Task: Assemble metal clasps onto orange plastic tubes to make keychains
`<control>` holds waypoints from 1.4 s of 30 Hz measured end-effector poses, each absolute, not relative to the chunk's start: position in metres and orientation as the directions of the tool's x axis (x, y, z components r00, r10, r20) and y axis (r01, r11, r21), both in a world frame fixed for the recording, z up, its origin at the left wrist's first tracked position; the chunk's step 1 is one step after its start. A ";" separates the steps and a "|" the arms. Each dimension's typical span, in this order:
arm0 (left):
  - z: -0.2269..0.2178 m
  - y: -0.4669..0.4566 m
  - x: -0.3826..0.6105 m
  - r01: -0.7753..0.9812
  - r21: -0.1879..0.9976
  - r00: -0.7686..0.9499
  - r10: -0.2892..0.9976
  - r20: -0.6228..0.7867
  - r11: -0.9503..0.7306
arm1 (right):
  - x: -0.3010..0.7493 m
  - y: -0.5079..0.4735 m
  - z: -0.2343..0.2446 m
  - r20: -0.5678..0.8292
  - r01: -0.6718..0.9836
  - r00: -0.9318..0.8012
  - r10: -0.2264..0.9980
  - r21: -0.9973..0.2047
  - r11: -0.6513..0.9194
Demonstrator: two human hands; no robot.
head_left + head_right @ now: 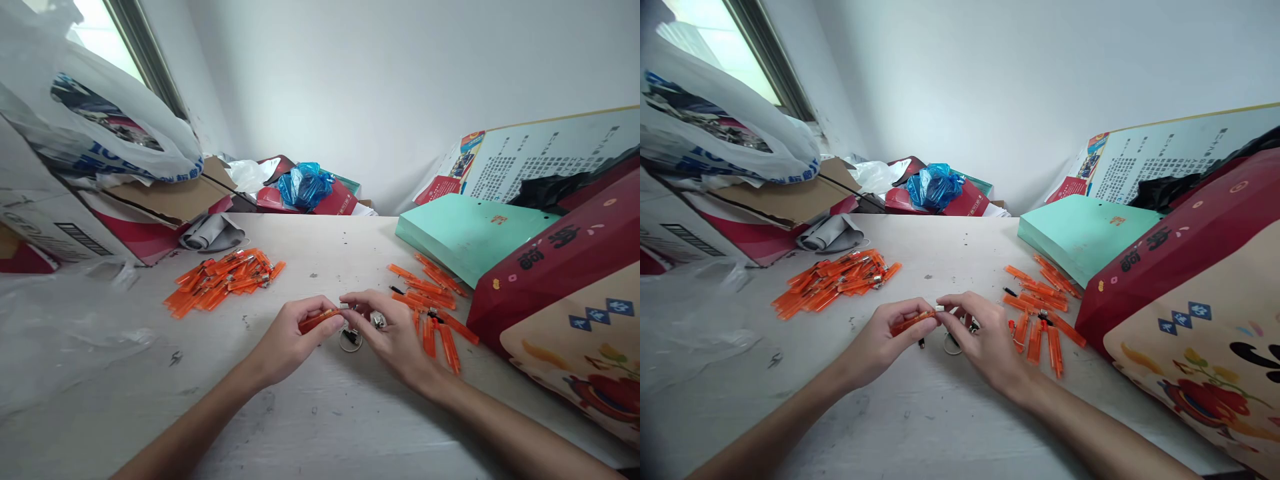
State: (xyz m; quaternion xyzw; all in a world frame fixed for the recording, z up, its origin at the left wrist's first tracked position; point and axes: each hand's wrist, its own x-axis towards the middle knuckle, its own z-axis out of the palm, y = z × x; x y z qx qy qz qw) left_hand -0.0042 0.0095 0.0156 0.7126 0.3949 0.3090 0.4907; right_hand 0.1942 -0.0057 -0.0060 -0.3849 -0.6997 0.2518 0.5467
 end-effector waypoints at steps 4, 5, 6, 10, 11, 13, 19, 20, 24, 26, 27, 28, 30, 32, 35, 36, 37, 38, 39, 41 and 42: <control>0.014 0.010 -0.005 0.304 0.916 0.484 0.870 0.090 -0.264 | 0.193 -0.007 -0.006 0.583 0.248 -0.153 0.798 -0.759 0.602; 0.015 0.010 -0.005 0.320 0.903 0.482 0.870 0.104 -0.285 | 0.194 -0.007 -0.006 0.589 0.248 -0.162 0.792 -0.752 0.610; 0.016 0.010 -0.005 0.335 0.890 0.484 0.867 0.118 -0.308 | 0.194 -0.008 -0.006 0.594 0.247 -0.169 0.786 -0.747 0.618; 0.021 0.009 -0.005 0.334 0.871 0.507 0.848 0.156 -0.360 | 0.195 -0.008 -0.006 0.580 0.226 -0.180 0.795 -0.762 0.607; 0.022 0.009 -0.005 0.319 0.877 0.510 0.845 0.160 -0.358 | 0.195 -0.008 -0.006 0.570 0.217 -0.179 0.802 -0.772 0.597; 0.023 0.008 -0.005 0.288 0.893 0.504 0.847 0.166 -0.346 | 0.195 -0.008 -0.007 0.547 0.193 -0.173 0.819 -0.796 0.573; 0.023 0.007 -0.005 0.251 0.907 0.488 0.854 0.182 -0.337 | 0.194 -0.008 -0.007 0.508 0.130 -0.119 0.853 -0.844 0.521; 0.023 0.007 -0.005 0.246 0.909 0.488 0.854 0.184 -0.336 | 0.194 -0.008 -0.007 0.507 0.130 -0.121 0.854 -0.844 0.519; 0.023 0.007 -0.005 0.236 0.915 0.492 0.852 0.178 -0.327 | 0.195 -0.008 -0.005 0.501 0.147 -0.159 0.850 -0.840 0.523; 0.022 0.007 -0.005 0.249 0.909 0.492 0.852 0.179 -0.334 | 0.195 -0.008 -0.004 0.498 0.153 -0.176 0.849 -0.838 0.523; 0.021 0.008 -0.006 0.258 0.904 0.489 0.853 0.182 -0.341 | 0.196 -0.008 -0.003 0.499 0.154 -0.182 0.847 -0.836 0.526; 0.020 0.008 -0.006 0.266 0.899 0.485 0.854 0.187 -0.348 | 0.196 -0.009 -0.003 0.502 0.156 -0.188 0.844 -0.834 0.530; 0.019 0.009 -0.007 0.283 0.891 0.479 0.857 0.190 -0.356 | 0.196 -0.009 -0.002 0.510 0.161 -0.196 0.837 -0.826 0.541; 0.019 0.010 -0.007 0.295 0.890 0.479 0.860 0.178 -0.349 | 0.196 -0.010 0.000 0.517 0.169 -0.199 0.833 -0.819 0.549; 0.020 0.010 -0.007 0.287 0.906 0.476 0.867 0.147 -0.311 | 0.196 -0.010 0.001 0.525 0.175 -0.197 0.828 -0.812 0.557; 0.020 0.011 -0.007 0.275 0.915 0.476 0.868 0.138 -0.297 | 0.197 -0.010 0.001 0.528 0.175 -0.197 0.826 -0.810 0.560; 0.021 0.011 -0.007 0.263 0.922 0.476 0.869 0.132 -0.284 | 0.197 -0.010 0.001 0.530 0.175 -0.195 0.825 -0.809 0.561; 0.021 0.011 -0.007 0.251 0.928 0.476 0.870 0.130 -0.276 | 0.197 -0.010 0.001 0.529 0.178 -0.194 0.826 -0.809 0.560; 0.022 0.011 -0.007 0.241 0.932 0.475 0.870 0.131 -0.272 | 0.197 -0.010 0.000 0.526 0.182 -0.193 0.828 -0.810 0.557; 0.022 0.012 -0.007 0.233 0.933 0.471 0.871 0.137 -0.273 | 0.197 -0.010 0.000 0.513 0.191 -0.197 0.835 -0.816 0.546; 0.022 0.013 -0.007 0.235 0.933 0.470 0.872 0.137 -0.273 | 0.197 -0.010 0.000 0.507 0.197 -0.201 0.838 -0.817 0.541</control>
